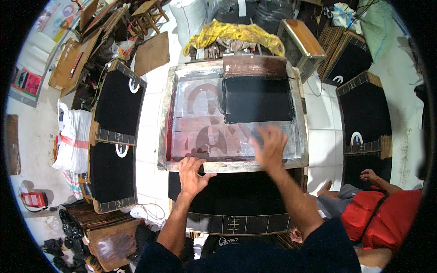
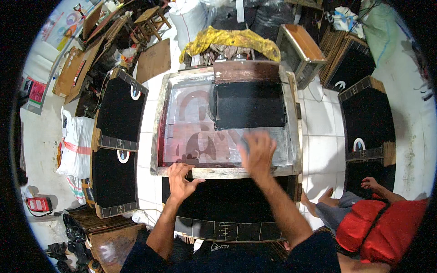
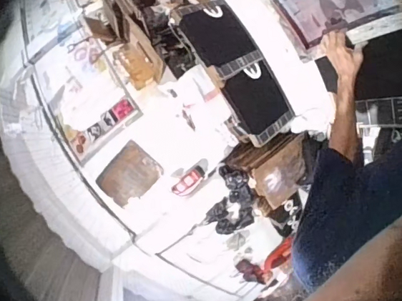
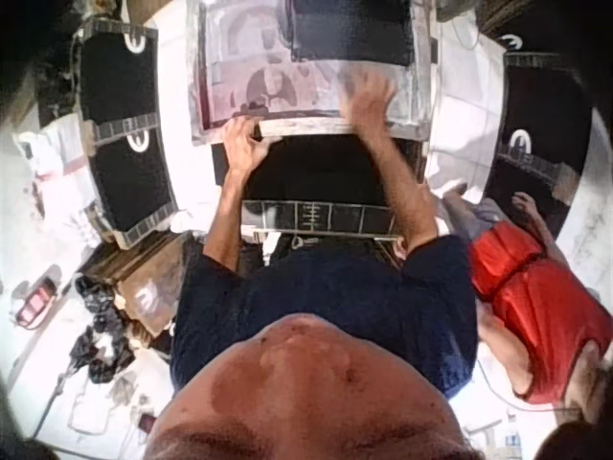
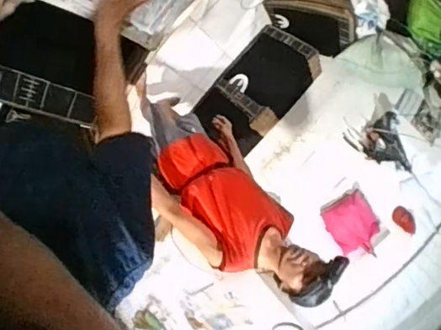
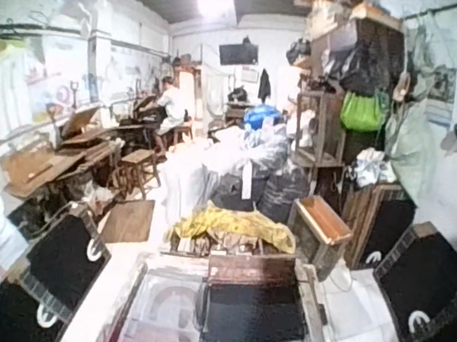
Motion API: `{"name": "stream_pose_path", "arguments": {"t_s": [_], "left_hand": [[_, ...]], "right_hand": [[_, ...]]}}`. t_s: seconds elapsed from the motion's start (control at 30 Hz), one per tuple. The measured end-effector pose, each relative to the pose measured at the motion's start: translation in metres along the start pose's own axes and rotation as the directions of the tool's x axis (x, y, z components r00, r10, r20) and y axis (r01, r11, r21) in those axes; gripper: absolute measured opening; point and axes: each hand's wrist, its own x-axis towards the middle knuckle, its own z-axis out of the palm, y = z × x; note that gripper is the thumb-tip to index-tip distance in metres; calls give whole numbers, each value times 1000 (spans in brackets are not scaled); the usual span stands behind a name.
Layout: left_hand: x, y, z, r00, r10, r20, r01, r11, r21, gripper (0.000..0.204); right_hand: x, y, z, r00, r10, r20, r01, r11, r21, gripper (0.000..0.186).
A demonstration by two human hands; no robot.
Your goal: The person uses a squeegee to pull ink across a screen printing frame placed over a black fabric item. The person repeatedly lifts the frame, repositions it, and applies ink to print a design onto the fabric.
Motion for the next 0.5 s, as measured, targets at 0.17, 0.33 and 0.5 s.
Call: {"name": "stream_pose_path", "arguments": {"t_s": [0.17, 0.33, 0.5], "left_hand": [[25, 35, -88, 984, 156, -88, -152, 987, 49, 64], [47, 29, -151, 794, 312, -522, -179, 940, 290, 69], [-73, -135, -57, 652, -261, -712, 88, 959, -271, 49]], "right_hand": [[-26, -50, -65, 898, -240, -369, 224, 971, -87, 48], [60, -95, -147, 755, -339, -561, 279, 941, -192, 38], [117, -133, -208, 863, -195, -466, 129, 977, -170, 39]]}}
